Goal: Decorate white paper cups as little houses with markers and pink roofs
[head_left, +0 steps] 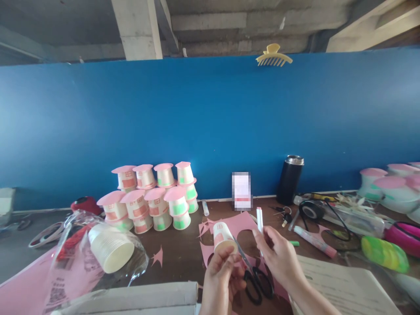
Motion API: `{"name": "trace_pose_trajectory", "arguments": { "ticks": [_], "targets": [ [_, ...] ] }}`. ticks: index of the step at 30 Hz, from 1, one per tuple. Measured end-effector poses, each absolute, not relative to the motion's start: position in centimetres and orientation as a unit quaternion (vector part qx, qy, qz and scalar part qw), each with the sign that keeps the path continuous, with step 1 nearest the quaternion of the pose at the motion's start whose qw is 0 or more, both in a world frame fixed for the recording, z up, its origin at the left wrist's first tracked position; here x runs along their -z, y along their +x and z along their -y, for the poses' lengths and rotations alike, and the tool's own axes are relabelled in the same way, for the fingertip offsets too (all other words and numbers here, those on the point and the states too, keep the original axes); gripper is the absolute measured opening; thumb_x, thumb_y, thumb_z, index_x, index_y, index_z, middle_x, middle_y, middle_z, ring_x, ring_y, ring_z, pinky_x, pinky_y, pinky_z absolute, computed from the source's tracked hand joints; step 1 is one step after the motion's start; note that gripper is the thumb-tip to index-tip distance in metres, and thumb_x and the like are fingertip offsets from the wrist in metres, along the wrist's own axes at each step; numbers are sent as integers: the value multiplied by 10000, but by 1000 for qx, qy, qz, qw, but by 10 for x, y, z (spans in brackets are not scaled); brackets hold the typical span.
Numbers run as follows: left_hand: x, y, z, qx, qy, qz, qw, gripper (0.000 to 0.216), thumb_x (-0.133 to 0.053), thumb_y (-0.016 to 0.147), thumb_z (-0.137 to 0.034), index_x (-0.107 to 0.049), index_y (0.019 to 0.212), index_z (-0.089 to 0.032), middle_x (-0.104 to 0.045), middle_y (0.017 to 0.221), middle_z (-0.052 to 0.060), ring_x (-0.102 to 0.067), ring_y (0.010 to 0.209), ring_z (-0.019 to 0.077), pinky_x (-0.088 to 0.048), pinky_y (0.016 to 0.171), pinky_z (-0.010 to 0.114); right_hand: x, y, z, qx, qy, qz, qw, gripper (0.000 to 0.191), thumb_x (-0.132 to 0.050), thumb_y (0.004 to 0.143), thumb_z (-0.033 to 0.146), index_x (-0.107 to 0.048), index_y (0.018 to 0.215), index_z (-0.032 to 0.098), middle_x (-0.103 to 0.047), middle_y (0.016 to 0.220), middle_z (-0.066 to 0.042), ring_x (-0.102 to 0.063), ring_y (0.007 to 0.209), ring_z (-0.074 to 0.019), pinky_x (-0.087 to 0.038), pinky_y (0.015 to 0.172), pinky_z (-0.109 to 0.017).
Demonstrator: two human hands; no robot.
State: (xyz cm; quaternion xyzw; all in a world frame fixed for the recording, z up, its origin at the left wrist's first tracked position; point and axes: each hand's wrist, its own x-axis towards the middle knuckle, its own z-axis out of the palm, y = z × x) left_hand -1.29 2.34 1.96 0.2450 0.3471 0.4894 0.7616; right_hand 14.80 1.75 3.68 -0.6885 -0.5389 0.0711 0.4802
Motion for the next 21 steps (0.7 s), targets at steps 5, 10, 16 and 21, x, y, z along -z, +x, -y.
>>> {"name": "trace_pose_trajectory", "arguments": {
  "ticks": [5, 10, 16, 21],
  "targets": [
    [-27, -16, -14, -486, 406, -335, 697, 417, -732, 697, -550, -622, 766, -153, -615, 582, -1, -489, 358, 75, -357, 336, 177, -46, 149, -14, -96, -680, 516, 512, 393, -509, 884, 522, -470, 628, 226, -523, 512, 49, -513, 455, -119, -399, 483, -212],
    [-40, -36, -24, -606, 486, -399, 488, 284, -727, 756, -426, -695, 871, -168, -695, 818, 72, -622, 648, 153, -466, 556, 209, -52, 149, -13, -157, -662, 477, 556, 376, -515, 874, 539, -501, 665, 226, -524, 530, 47, -531, 461, -122, -440, 450, -199],
    [-34, -46, -36, -516, 759, -347, 191, 185, -479, 932, -228, -655, 987, -217, -642, 876, 54, -613, 806, 182, -495, 717, 282, -50, 151, -16, -218, -645, 439, 587, 388, -514, 861, 554, -533, 673, 215, -550, 532, 33, -488, 417, -113, -429, 401, -201],
    [-24, -31, -31, -328, 894, -306, -6, 267, -502, 917, -205, -646, 1130, -274, -673, 1020, 47, -587, 946, 240, -503, 753, 338, -44, 145, -16, -234, -632, 461, 578, 375, -539, 851, 542, -510, 661, 220, -531, 539, 40, -490, 464, -123, -404, 445, -210]
  ]
}}
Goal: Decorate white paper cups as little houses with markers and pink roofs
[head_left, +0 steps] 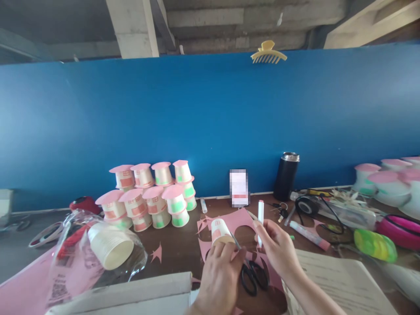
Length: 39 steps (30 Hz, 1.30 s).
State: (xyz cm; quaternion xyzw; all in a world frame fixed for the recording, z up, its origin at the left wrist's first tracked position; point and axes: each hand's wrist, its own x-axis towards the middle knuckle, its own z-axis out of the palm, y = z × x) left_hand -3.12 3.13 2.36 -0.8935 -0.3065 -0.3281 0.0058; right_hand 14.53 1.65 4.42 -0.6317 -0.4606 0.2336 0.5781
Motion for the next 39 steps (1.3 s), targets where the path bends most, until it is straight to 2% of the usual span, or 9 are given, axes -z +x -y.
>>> {"name": "trace_pose_trajectory", "arguments": {
  "ticks": [2, 5, 7, 9, 13, 18, 22, 28, 39],
  "targets": [
    [-21, -29, -33, 305, -901, 308, 22, 282, -516, 914, -240, -628, 1169, -285, -650, 1197, 27, -549, 1049, 256, -483, 859, 369, -43, 142, -16, -233, -630, 471, 572, 364, -557, 850, 512, -500, 644, 218, -510, 527, 45, -468, 472, -117, -373, 458, -207],
    [-17, -28, -36, 278, -914, 293, 33, 255, -553, 890, -292, -647, 1126, -274, -588, 1342, -1, -541, 1028, 269, -457, 894, 401, -43, 137, -15, -237, -627, 484, 563, 346, -573, 850, 474, -497, 634, 214, -485, 511, 53, -439, 473, -110, -348, 472, -209],
    [-16, -27, -37, 254, -919, 301, 32, 224, -559, 881, -264, -658, 1081, -254, -639, 1267, 12, -555, 953, 262, -458, 859, 409, -43, 136, -15, -248, -623, 492, 555, 339, -566, 854, 473, -500, 644, 215, -484, 510, 54, -441, 463, -111, -341, 464, -212],
    [-16, -26, -38, 229, -919, 321, 26, 183, -550, 882, -221, -667, 1021, -231, -708, 1064, 33, -563, 900, 256, -459, 830, 407, -42, 135, -15, -261, -618, 499, 548, 348, -553, 860, 490, -500, 650, 217, -486, 511, 54, -450, 451, -114, -336, 452, -218],
    [-18, -27, -38, 201, -918, 341, 22, 112, -558, 882, -206, -661, 839, -197, -683, 816, 48, -574, 892, 261, -466, 810, 398, -39, 132, -15, -282, -609, 500, 547, 379, -553, 853, 534, -496, 651, 219, -505, 526, 50, -487, 464, -126, -362, 466, -228],
    [-22, -34, -34, 270, -886, 376, -38, 134, -484, 923, -190, -614, 898, -213, -649, 933, 48, -581, 929, 249, -479, 802, 399, -33, 128, -16, -315, -587, 487, 564, 381, -530, 863, 569, -506, 694, 228, -511, 518, 60, -489, 442, -122, -379, 443, -225],
    [-21, -39, -36, 318, -873, 352, -113, 157, -416, 953, -202, -572, 958, -221, -626, 953, 50, -599, 899, 224, -493, 783, 378, -29, 127, -17, -330, -574, 478, 578, 348, -540, 864, 564, -550, 781, 226, -605, 622, 27, -586, 543, -152, -446, 493, -233],
    [-15, -43, -41, 363, -838, 340, -223, 119, -454, 936, -189, -554, 988, -228, -623, 996, 57, -631, 867, 192, -503, 769, 327, -26, 127, -16, -342, -576, 476, 569, 331, -578, 852, 539, -604, 869, 210, -691, 684, -13, -649, 621, -185, -472, 516, -239],
    [-18, -41, -41, 382, -817, 333, -276, 142, -485, 911, -147, -592, 971, -218, -626, 994, 59, -630, 888, 182, -501, 791, 311, -31, 121, -14, -340, -574, 482, 568, 355, -616, 817, 544, -621, 897, 198, -716, 761, -39, -683, 674, -222, -509, 570, -270]
  ]
}}
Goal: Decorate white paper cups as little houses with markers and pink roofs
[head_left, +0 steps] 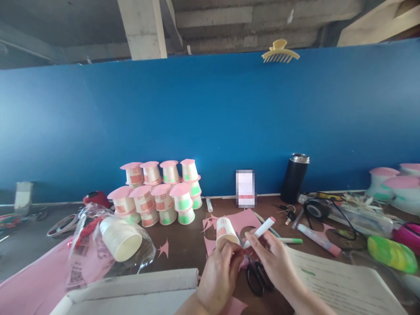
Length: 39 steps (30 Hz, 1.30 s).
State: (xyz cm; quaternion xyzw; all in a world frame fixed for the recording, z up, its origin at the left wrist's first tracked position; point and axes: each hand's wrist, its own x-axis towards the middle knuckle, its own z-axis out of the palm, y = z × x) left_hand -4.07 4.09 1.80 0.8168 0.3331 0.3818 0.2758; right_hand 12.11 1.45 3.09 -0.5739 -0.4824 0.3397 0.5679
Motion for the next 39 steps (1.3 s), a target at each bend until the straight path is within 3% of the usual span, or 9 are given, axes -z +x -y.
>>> {"name": "trace_pose_trajectory", "arguments": {
  "ticks": [8, 12, 21, 28, 35, 39],
  "targets": [
    [-21, -40, -40, -384, 802, -359, 286, 132, -500, 907, -151, -618, 929, -207, -646, 965, 52, -634, 870, 177, -499, 793, 306, -31, 121, -12, -335, -571, 482, 574, 350, -589, 839, 545, -612, 910, 202, -708, 796, -50, -657, 686, -212, -503, 581, -268],
    [-20, -41, -41, -398, 796, -346, 297, 121, -511, 905, -158, -613, 952, -204, -650, 991, 54, -635, 902, 175, -496, 802, 298, -35, 116, -10, -336, -575, 501, 552, 308, -640, 812, 512, -642, 826, 204, -669, 699, -10, -617, 651, -183, -480, 602, -251],
    [-19, -43, -41, -416, 779, -366, 292, 138, -527, 863, -89, -602, 878, -204, -657, 922, 36, -629, 867, 171, -489, 785, 289, -35, 114, -14, -357, -589, 503, 522, 341, -631, 791, 526, -647, 731, 191, -501, 491, 50, -435, 463, -118, -325, 461, -234],
    [-17, -45, -37, -418, 779, -382, 270, 152, -530, 851, -91, -608, 892, -215, -658, 924, 31, -628, 872, 176, -493, 797, 294, -26, 110, -17, -379, -595, 499, 503, 419, -591, 801, 582, -574, 655, 189, -447, 449, 66, -403, 427, -101, -309, 460, -233],
    [-20, -43, -34, -432, 784, -374, 241, 119, -540, 869, -126, -610, 881, -221, -668, 911, 31, -649, 842, 166, -514, 758, 266, -33, 102, -13, -333, -629, 507, 486, 490, -509, 796, 656, -517, 593, 209, -463, 451, 55, -408, 404, -106, -334, 436, -236],
    [-25, -44, -33, -430, 809, -340, 214, 162, -506, 899, -165, -594, 1019, -230, -651, 1025, 58, -647, 913, 177, -523, 784, 279, -42, 128, -18, -262, -690, 509, 442, 519, -451, 820, 667, -542, 572, 219, -546, 468, 20, -491, 445, -142, -343, 450, -245]
  ]
}}
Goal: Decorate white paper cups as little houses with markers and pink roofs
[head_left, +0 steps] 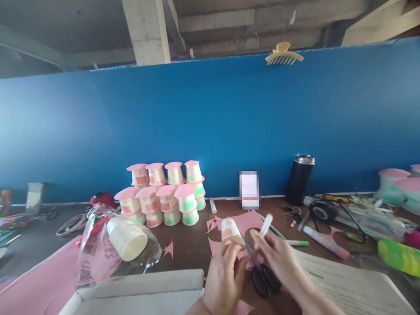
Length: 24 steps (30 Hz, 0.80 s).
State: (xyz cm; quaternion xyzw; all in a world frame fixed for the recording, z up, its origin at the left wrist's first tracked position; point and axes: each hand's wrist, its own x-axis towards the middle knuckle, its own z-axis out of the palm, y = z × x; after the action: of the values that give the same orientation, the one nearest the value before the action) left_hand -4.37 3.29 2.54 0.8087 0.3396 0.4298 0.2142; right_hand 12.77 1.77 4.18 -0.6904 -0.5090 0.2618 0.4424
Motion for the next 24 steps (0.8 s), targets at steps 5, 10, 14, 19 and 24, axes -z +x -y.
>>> {"name": "trace_pose_trajectory", "arguments": {
  "ticks": [5, 10, 14, 19, 24],
  "targets": [
    [-23, -48, -36, -438, 806, -360, 167, 222, -462, 886, -110, -572, 1031, -238, -618, 1024, 57, -638, 895, 169, -514, 787, 271, -54, 203, -24, -146, -806, 471, 327, 505, -590, 725, 644, -523, 428, 241, -594, 454, -38, -569, 466, -225, -356, 498, -310],
    [-19, -46, -40, -447, 795, -391, 122, 273, -417, 866, -69, -566, 1018, -241, -586, 932, 45, -619, 794, 162, -512, 727, 264, -58, 240, -21, -60, -867, 422, 259, 475, -582, 691, 681, -595, 493, 250, -671, 544, -102, -605, 468, -282, -373, 507, -377],
    [-15, -47, -44, -484, 767, -409, 98, 344, -423, 816, -27, -538, 1073, -226, -563, 964, 65, -609, 871, 189, -516, 750, 289, -58, 219, -21, 24, -853, 427, 299, 452, -472, 794, 630, -613, 992, 249, -731, 933, -120, -683, 753, -331, -401, 546, -365],
    [-16, -50, -46, -500, 747, -428, 96, 361, -447, 811, -49, -499, 1131, -208, -556, 996, 86, -579, 937, 225, -510, 778, 344, -53, 176, -18, 42, -774, 531, 341, 260, -433, 877, 473, -595, 965, 289, -711, 1007, -28, -684, 799, -225, -446, 601, -300],
    [-37, -45, -30, -547, 723, -378, 188, 250, -435, 901, -172, -538, 1123, -220, -555, 940, 76, -548, 795, 190, -485, 677, 314, -42, 154, -15, 50, -721, 599, 346, 210, -445, 901, 389, -611, 833, 280, -722, 869, -2, -676, 708, -202, -445, 607, -285]
  ]
}}
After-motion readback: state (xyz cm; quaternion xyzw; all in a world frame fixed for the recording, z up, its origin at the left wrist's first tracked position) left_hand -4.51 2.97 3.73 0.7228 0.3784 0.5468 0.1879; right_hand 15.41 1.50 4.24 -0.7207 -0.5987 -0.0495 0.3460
